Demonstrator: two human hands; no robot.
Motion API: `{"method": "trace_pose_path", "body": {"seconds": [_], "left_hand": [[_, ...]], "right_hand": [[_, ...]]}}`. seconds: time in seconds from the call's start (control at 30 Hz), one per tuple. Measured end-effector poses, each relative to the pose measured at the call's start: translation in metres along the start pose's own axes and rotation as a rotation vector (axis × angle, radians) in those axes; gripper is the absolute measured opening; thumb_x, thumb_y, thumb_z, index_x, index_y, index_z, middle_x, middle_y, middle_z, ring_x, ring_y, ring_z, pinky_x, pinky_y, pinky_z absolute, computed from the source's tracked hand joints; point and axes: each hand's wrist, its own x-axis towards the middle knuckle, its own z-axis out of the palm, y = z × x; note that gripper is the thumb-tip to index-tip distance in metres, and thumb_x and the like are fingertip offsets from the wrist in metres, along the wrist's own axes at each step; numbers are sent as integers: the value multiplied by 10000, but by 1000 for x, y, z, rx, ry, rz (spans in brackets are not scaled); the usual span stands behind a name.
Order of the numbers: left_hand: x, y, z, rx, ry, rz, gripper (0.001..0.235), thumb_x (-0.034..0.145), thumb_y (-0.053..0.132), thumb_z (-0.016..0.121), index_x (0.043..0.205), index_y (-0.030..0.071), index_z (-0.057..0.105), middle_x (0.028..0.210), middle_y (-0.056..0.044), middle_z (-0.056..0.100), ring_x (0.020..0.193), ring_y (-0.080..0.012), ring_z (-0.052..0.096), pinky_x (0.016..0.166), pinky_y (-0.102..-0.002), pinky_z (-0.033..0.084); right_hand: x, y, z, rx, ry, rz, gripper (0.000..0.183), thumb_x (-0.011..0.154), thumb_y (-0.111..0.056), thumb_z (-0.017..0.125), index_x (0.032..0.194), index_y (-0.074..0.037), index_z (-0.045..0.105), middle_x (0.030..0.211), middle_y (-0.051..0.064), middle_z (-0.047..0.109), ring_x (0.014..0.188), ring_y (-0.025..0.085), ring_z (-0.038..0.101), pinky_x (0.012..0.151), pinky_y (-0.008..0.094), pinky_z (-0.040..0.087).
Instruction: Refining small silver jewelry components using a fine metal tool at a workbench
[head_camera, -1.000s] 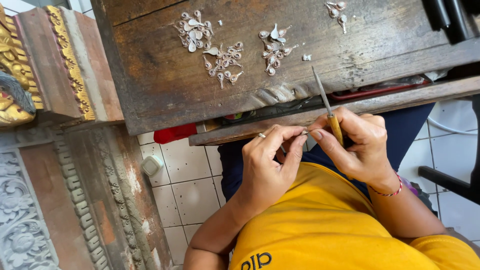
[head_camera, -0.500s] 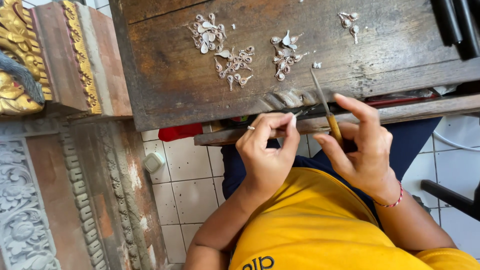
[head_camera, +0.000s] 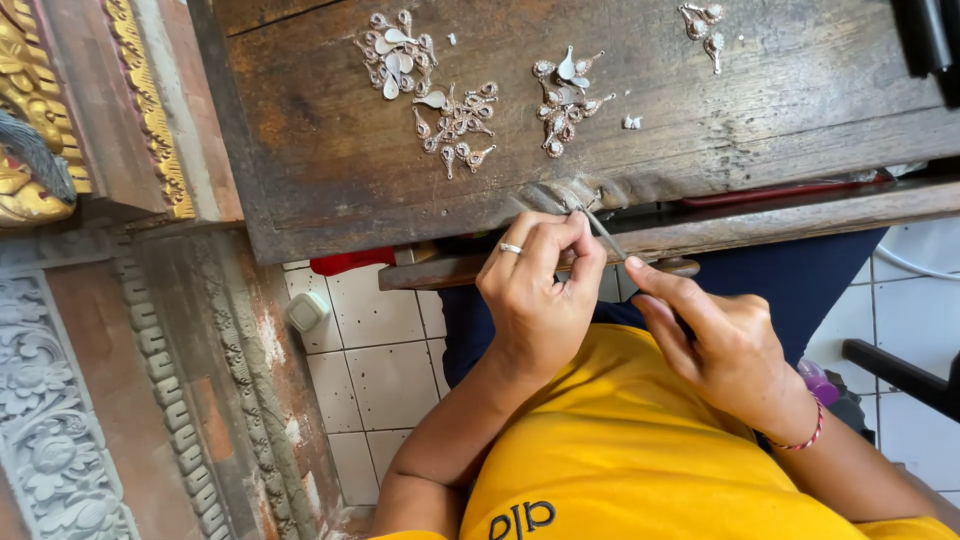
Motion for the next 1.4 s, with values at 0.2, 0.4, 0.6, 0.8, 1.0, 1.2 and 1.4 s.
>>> {"method": "trace_pose_path", "body": {"seconds": [0.2,0.4,0.6,0.8,1.0,1.2,1.4], "left_hand": [[11,4,-7,16,-79,26,128,933,-88,636,855,7,597,779,-103,576,682,-281,578,663,-391,506],[8,3,-5,54,-68,-5,182,878,-113,636,823,40,556,745,-89,537,633,-279,537,619,-396,472],[14,7,-9,53,-108,6,169,894,-98,616,802,23,541,759,-104,511,666,-304,535,640,-420,465],[13,6,-10,49,-106,-6,178,852,-103,607,813,49,521,762,-93,510,645,-299,528,640,-425,464],[6,2,-8,92,-61,83,184,874,-131,612,806,20,531,760,-102,529,658,-283,534,646,-399,485],[7,-2,-8,78,-89,78,171,872,-118,617,820,34,556,754,-95,525,655,-283,534,640,-396,481],[13,0,-11,75,-87,101,212,920,-96,618,777,27,521,725,-95,491,617,-286,501,599,-408,457]], "right_hand": [[34,6,10,-312,128,-181,338,1070,-48,648,1407,-58,679,691,-8,581,516,151,500,486,344,381],[20,1,-10,60,-48,2,382,993,-64,661,1369,-18,612,1128,67,777,569,118,638,563,316,477],[28,4,-1,-302,68,-154,319,1061,-66,646,1378,-63,682,763,-31,658,550,113,562,506,337,404],[36,-1,-14,-290,127,-94,299,1092,-95,634,1373,-6,679,1250,63,794,639,117,683,515,297,468],[18,-7,-25,-199,24,-140,325,1033,-90,645,1340,16,636,1263,35,762,763,108,743,581,318,524],[7,1,-12,-281,16,-118,362,1036,-68,677,1396,-93,643,756,-43,677,548,102,599,484,316,393],[40,5,3,-387,113,-209,343,1060,-101,700,1403,-117,696,692,-39,581,514,149,502,472,340,396]]}}
